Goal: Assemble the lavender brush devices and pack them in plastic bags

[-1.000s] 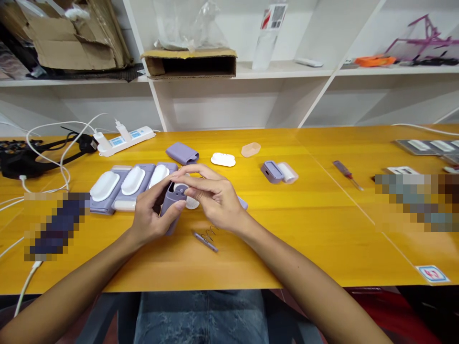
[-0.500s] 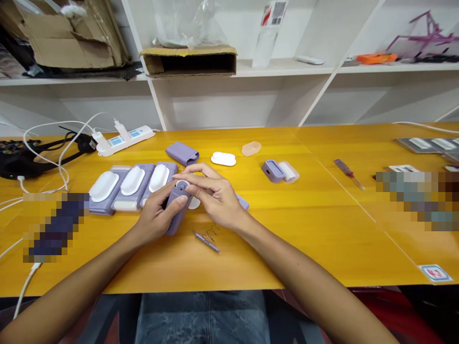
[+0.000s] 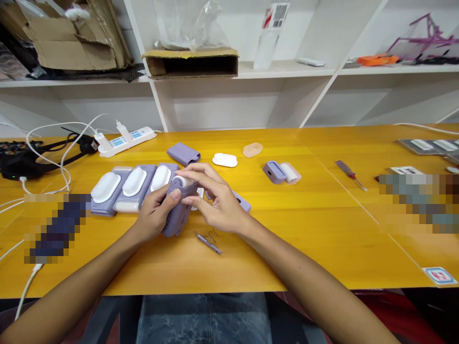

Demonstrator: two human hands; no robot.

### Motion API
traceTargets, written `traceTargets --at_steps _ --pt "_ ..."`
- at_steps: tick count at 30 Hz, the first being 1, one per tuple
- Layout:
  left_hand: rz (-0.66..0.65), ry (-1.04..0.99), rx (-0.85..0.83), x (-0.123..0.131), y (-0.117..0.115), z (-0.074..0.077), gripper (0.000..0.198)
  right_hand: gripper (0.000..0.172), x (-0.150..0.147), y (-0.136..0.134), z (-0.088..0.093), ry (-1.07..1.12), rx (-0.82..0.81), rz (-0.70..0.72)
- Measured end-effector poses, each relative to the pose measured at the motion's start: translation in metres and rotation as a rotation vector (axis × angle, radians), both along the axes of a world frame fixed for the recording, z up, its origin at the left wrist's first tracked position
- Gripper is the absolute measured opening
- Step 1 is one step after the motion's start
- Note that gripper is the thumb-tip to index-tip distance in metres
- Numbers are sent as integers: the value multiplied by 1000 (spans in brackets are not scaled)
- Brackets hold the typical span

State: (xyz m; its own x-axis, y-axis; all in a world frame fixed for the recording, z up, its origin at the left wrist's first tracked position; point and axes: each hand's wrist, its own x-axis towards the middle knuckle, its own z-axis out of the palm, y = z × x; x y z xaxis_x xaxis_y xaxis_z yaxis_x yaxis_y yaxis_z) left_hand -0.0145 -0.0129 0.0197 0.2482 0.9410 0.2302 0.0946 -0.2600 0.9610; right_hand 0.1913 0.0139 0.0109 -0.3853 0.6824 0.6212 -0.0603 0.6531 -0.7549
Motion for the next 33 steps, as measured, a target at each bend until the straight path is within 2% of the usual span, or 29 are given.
traceTargets --at_steps 4,9,14,16,22,24,26,27,29,30,31,33 --pt "40 -49 -36 -1 1 -2 64 55 -1 4 -6 -4 30 -66" --pt "47 -97 -50 -2 4 -3 61 56 -7 3 -7 61 130 -206" --pt "84 -16 59 -3 5 -6 60 44 -9 -3 -1 25 336 -332" --pt "71 36 104 -3 4 -6 58 46 -8 -4 0 -24 348 -306" --pt "-19 102 169 -1 0 -3 50 68 -7 -4 -4 -132 241 -147" --pt "-14 95 164 1 -1 -3 47 57 -6 -5 -3 -54 245 -181" --pt "-6 85 144 3 -3 -3 45 29 -3 -4 1 137 243 -329" --pt "0 78 128 4 -4 -3 46 22 0 -3 4 249 229 -431" --pt "17 64 94 5 -5 -4 50 30 6 2 8 414 183 -599" --pt "28 59 79 6 -5 -4 52 32 8 5 9 443 165 -628" --pt "39 58 72 6 -5 -5 54 32 11 8 9 432 158 -616" --pt "55 63 81 6 -5 -5 56 30 12 12 7 310 172 -504"
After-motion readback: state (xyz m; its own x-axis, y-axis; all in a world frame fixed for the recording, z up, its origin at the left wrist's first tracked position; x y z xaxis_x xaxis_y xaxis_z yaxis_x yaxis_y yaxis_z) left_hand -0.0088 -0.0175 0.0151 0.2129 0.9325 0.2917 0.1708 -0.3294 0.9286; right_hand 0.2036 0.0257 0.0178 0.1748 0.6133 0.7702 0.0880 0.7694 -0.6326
